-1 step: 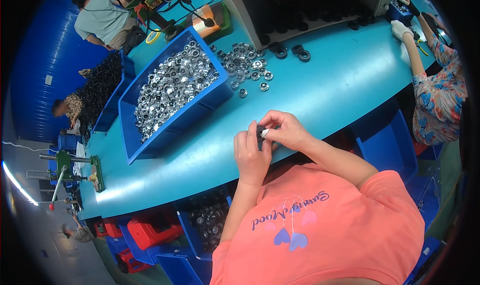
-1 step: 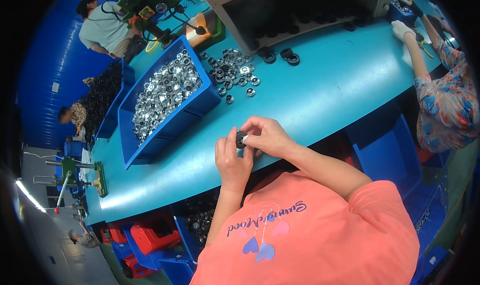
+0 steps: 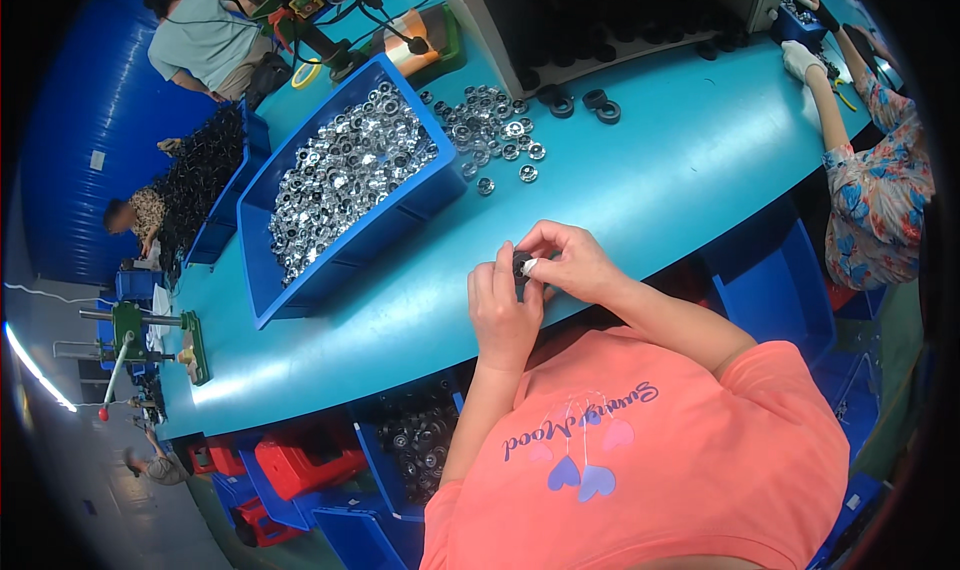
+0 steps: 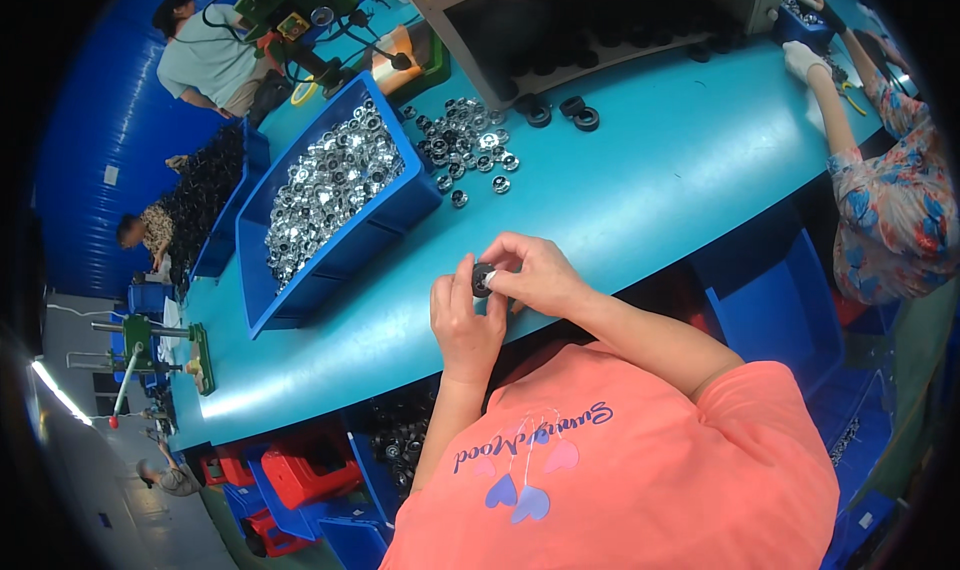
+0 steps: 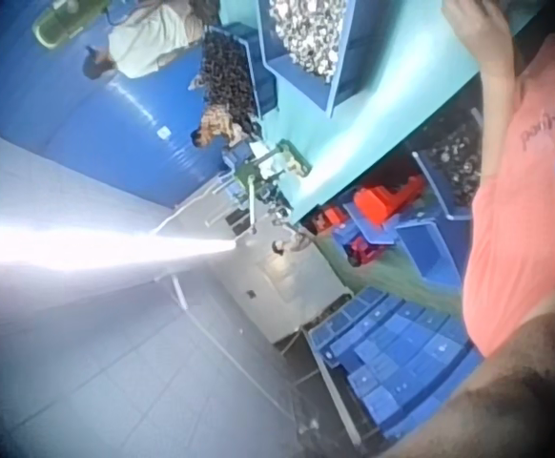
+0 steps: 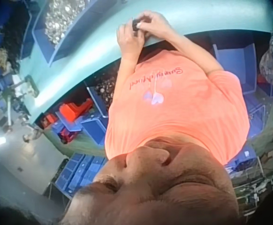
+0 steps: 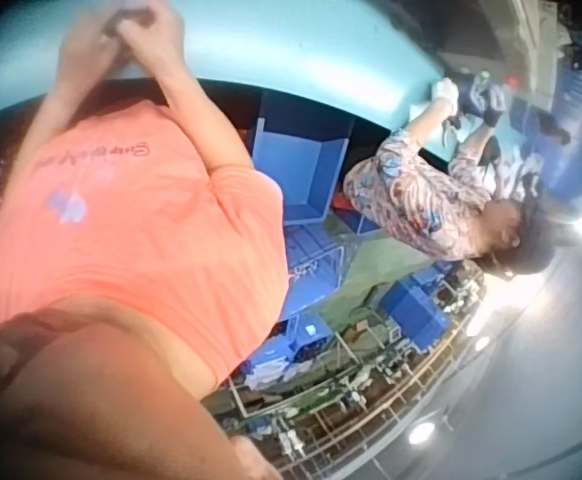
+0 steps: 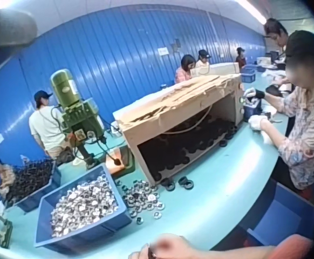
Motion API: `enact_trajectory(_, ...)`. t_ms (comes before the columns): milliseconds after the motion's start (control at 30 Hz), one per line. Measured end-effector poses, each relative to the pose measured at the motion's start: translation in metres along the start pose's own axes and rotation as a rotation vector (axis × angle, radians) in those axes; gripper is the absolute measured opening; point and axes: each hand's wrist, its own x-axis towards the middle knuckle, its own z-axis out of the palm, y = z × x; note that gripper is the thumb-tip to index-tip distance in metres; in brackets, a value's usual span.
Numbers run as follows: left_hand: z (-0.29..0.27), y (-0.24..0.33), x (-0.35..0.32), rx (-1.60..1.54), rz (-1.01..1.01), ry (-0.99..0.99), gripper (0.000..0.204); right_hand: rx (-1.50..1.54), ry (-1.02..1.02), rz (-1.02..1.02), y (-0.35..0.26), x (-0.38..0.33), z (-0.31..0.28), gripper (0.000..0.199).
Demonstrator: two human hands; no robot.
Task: Assembling small plastic components into metal rings or bearings at a factory workbench.
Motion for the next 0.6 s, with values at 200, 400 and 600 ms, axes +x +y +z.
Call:
enact_trajectory(200, -0.012, 0.004, 0.003, -0.379, -0.376, -0.1, 0.044, 0.249, -0.154, 0.092, -0.018, 0.0, -0.013, 0.034)
enact_trajectory(400, -0.055, -0.025, -0.021, -0.398, -0.456, -0.113, 0.044, -0.158, -0.044, -0.092, -0.026, 0.011, -0.05, 0.029)
enact_trajectory(600, -0.114, -0.04, -0.043, -0.281, -0.591, -0.025, 0.047, -0.179, -0.014, -0.071, -0.052, 0.016, -0.071, 0.029)
